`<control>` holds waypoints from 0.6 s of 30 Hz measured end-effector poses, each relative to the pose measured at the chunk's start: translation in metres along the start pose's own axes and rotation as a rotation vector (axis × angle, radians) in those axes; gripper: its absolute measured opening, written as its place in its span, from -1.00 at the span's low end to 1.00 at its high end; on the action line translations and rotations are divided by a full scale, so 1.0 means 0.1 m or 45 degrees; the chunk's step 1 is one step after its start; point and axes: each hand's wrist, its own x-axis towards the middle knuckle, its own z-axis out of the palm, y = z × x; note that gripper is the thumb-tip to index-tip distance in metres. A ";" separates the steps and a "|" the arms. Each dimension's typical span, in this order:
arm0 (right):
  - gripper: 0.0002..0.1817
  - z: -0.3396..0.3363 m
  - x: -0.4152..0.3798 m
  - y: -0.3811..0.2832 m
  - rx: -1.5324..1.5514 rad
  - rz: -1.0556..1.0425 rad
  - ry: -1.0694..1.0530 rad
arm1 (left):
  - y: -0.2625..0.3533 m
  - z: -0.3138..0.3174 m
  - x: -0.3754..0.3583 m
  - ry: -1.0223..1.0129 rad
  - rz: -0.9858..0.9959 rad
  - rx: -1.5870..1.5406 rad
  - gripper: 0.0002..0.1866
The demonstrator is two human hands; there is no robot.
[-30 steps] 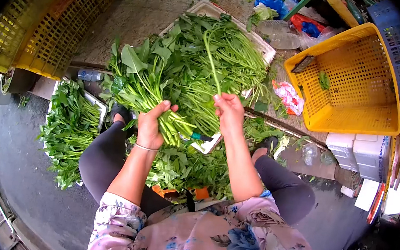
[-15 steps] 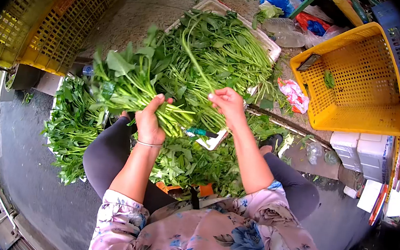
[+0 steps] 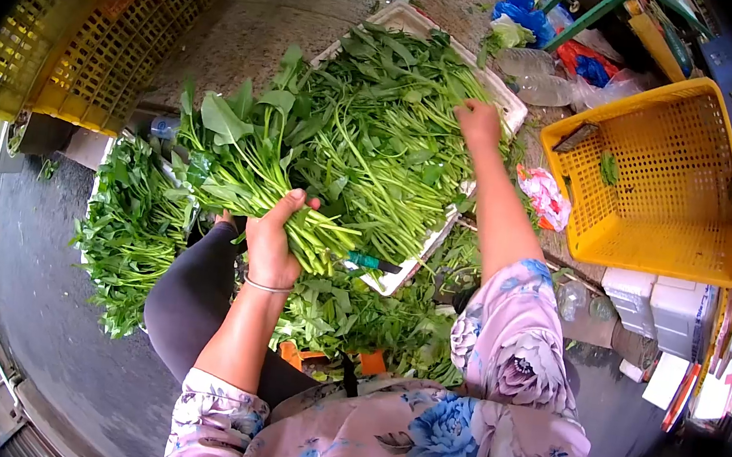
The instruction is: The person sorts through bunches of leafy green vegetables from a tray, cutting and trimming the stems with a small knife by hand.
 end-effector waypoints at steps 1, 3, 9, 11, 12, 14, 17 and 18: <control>-0.65 -0.11 -0.01 -0.03 0.171 -0.045 0.049 | 0.00 0.02 -0.02 0.000 0.023 0.013 -0.90; -0.60 -0.20 -0.07 -0.05 0.512 -0.250 0.278 | 0.00 0.03 -0.04 -0.018 0.045 0.034 -0.89; -0.66 -0.64 -0.78 -0.27 1.305 -0.151 -0.109 | -0.12 -0.06 0.03 -0.028 0.034 0.009 -0.88; -0.70 -0.68 -1.09 -0.34 1.446 -0.082 -0.199 | -0.14 -0.06 0.01 -0.048 0.044 0.017 -0.85; -0.66 -0.63 -1.22 -0.40 1.517 -0.122 -0.102 | -0.14 -0.04 -0.01 -0.053 0.051 0.012 -0.83; -0.63 -0.47 -1.43 -0.38 1.248 -0.204 0.116 | -0.08 0.03 -0.09 -0.068 -0.035 -0.033 -0.82; -0.69 -0.28 -1.81 -0.43 1.029 -0.242 0.211 | -0.08 0.06 -0.11 -0.189 -0.153 -0.126 -0.77; -0.69 -0.29 -1.95 -0.48 1.038 -0.239 0.195 | -0.08 0.08 -0.11 -0.224 -0.179 -0.147 -0.76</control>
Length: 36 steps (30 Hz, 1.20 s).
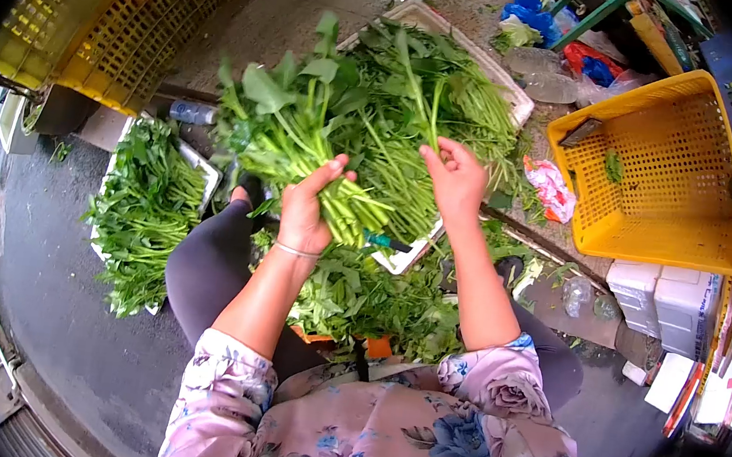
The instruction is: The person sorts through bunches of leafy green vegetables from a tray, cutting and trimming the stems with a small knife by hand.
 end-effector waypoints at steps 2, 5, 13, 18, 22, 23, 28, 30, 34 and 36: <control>-0.76 0.03 -0.23 -0.15 -0.244 -0.314 -0.116 | -0.02 0.00 0.03 -0.066 -0.077 -0.023 -0.77; -0.81 0.08 -0.43 -0.18 -0.324 -0.538 -0.182 | -0.08 0.03 0.02 -0.067 -0.003 0.024 -0.78; -0.68 0.06 -0.58 -0.16 -0.561 -1.027 -0.407 | -0.08 -0.02 0.03 0.001 -0.056 0.228 -0.85; -0.73 0.04 -0.58 -0.11 -0.270 -0.705 -0.789 | -0.09 -0.11 0.08 0.057 -0.048 0.333 -0.87; -0.70 -0.06 -0.24 0.00 0.300 0.574 -1.048 | -0.08 -0.05 0.02 0.058 -0.038 0.318 -0.88; -0.64 0.06 -0.27 0.00 0.071 0.685 -0.973 | -0.09 -0.03 0.01 0.051 -0.037 0.326 -0.88; -0.72 0.43 -0.40 -0.09 0.600 0.671 -0.831 | -0.17 -0.12 0.06 0.003 -0.022 0.401 -0.88; -0.81 0.46 -0.41 -0.07 0.637 0.682 -0.742 | -0.17 -0.12 0.08 0.070 0.082 0.471 -0.90; -0.85 0.40 -0.53 0.17 0.802 0.689 -0.692 | -0.14 -0.11 0.09 0.188 0.097 0.424 -0.92; -0.87 0.25 -0.66 0.25 0.776 0.556 -0.862 | -0.14 -0.13 0.11 0.204 0.065 0.431 -0.91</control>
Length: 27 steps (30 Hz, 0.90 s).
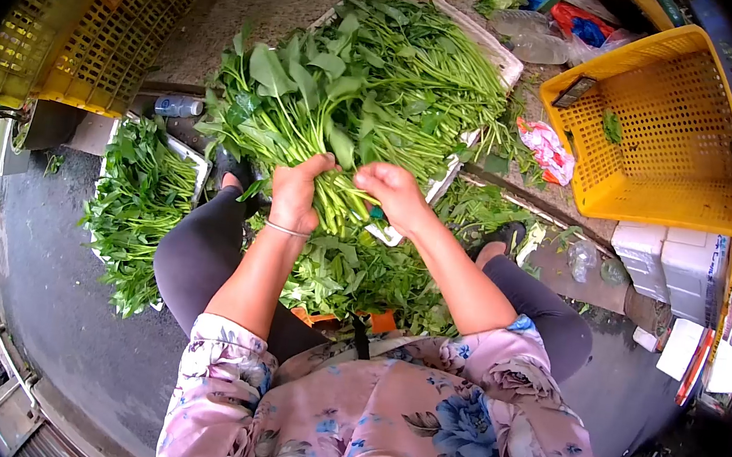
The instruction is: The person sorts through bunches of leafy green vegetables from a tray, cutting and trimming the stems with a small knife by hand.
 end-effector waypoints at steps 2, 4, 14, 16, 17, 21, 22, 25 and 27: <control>-0.84 -0.21 -0.21 0.00 -0.396 0.168 -0.140 | -0.02 -0.02 0.01 -0.064 0.113 -0.038 -0.89; -0.83 -0.45 -0.32 -0.07 -0.550 0.218 -0.300 | 0.08 0.00 0.00 -0.019 0.050 -0.091 -0.87; -0.79 -1.11 1.10 -0.59 -1.822 -0.441 0.768 | 0.20 0.06 -0.06 -0.110 -0.105 -0.144 -0.86; -0.79 -1.16 1.27 -0.58 -1.940 -0.276 0.584 | 0.26 0.05 -0.07 -0.150 -0.087 -0.169 -0.85; -0.79 -1.20 1.31 -0.57 -2.006 -0.355 0.586 | 0.29 0.02 -0.05 -0.156 -0.084 -0.235 -0.85; -0.74 -1.19 1.16 -0.83 -1.585 -0.146 0.884 | 0.54 -0.11 -0.09 -0.145 0.126 -0.369 -0.88; -0.74 -1.25 1.10 -0.85 -1.592 -0.143 0.884 | 0.58 -0.16 -0.08 -0.123 0.157 -0.381 -0.88; -0.71 -1.33 0.85 -0.90 -1.286 -0.282 0.993 | 0.57 -0.28 -0.02 -0.032 0.263 -0.408 -0.86; -0.74 -1.10 0.62 -0.86 -0.932 -0.264 0.839 | 0.46 -0.32 0.05 -0.029 0.254 -0.380 -0.85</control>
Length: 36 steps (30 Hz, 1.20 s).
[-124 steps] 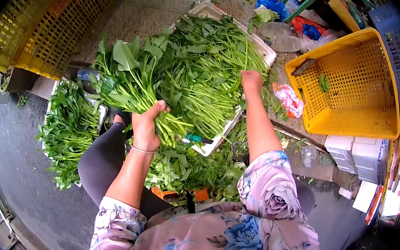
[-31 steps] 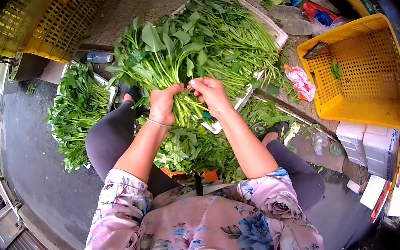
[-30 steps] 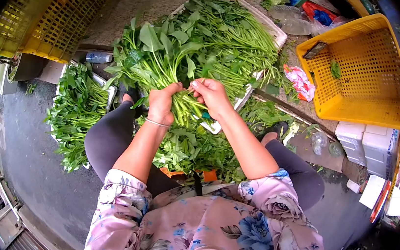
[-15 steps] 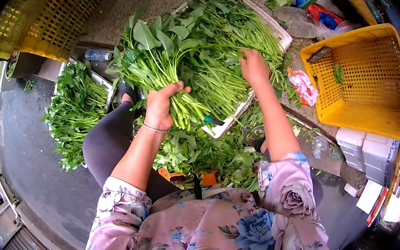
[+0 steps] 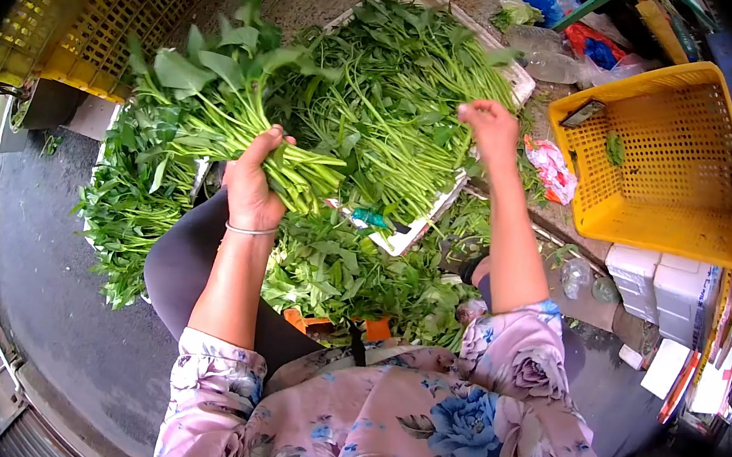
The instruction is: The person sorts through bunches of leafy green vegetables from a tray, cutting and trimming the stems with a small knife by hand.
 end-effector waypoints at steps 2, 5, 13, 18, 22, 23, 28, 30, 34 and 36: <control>-0.79 0.07 -0.38 -0.23 0.452 0.135 -0.188 | -0.05 0.07 -0.05 0.043 -0.015 0.032 -0.84; -0.82 0.31 -0.85 -0.40 0.698 0.164 -0.198 | -0.28 0.04 -0.02 0.051 -0.075 0.080 -0.80; -0.85 0.73 -1.37 -0.48 0.838 -0.075 -0.316 | -0.49 0.24 -0.19 -0.130 -0.100 0.179 -0.78; -0.88 0.70 -1.37 -0.45 0.727 -0.092 -0.465 | -0.41 0.34 -0.30 -0.194 -0.057 0.149 -0.79; -0.86 0.68 -1.32 -0.46 0.537 -0.066 -0.608 | -0.48 0.20 -0.18 -0.204 -0.072 0.346 -0.83; -0.86 0.67 -1.31 -0.48 0.533 -0.064 -0.592 | -0.50 0.17 -0.17 -0.206 -0.063 0.338 -0.84; -0.84 0.64 -1.19 -0.53 0.535 0.088 -0.752 | -0.46 0.23 -0.20 -0.155 0.049 0.467 -0.76; -0.81 0.66 -1.13 -0.47 0.290 -0.073 -0.788 | -0.49 0.20 -0.18 -0.202 0.139 0.474 -0.74; -0.78 0.40 -1.14 -0.93 -0.656 -0.492 -0.764 | -0.46 0.27 -0.23 -0.184 0.119 0.659 -0.72; -0.79 0.38 -1.04 -0.84 -0.928 -0.439 -0.910 | -0.40 0.31 -0.23 -0.184 0.397 0.529 -0.68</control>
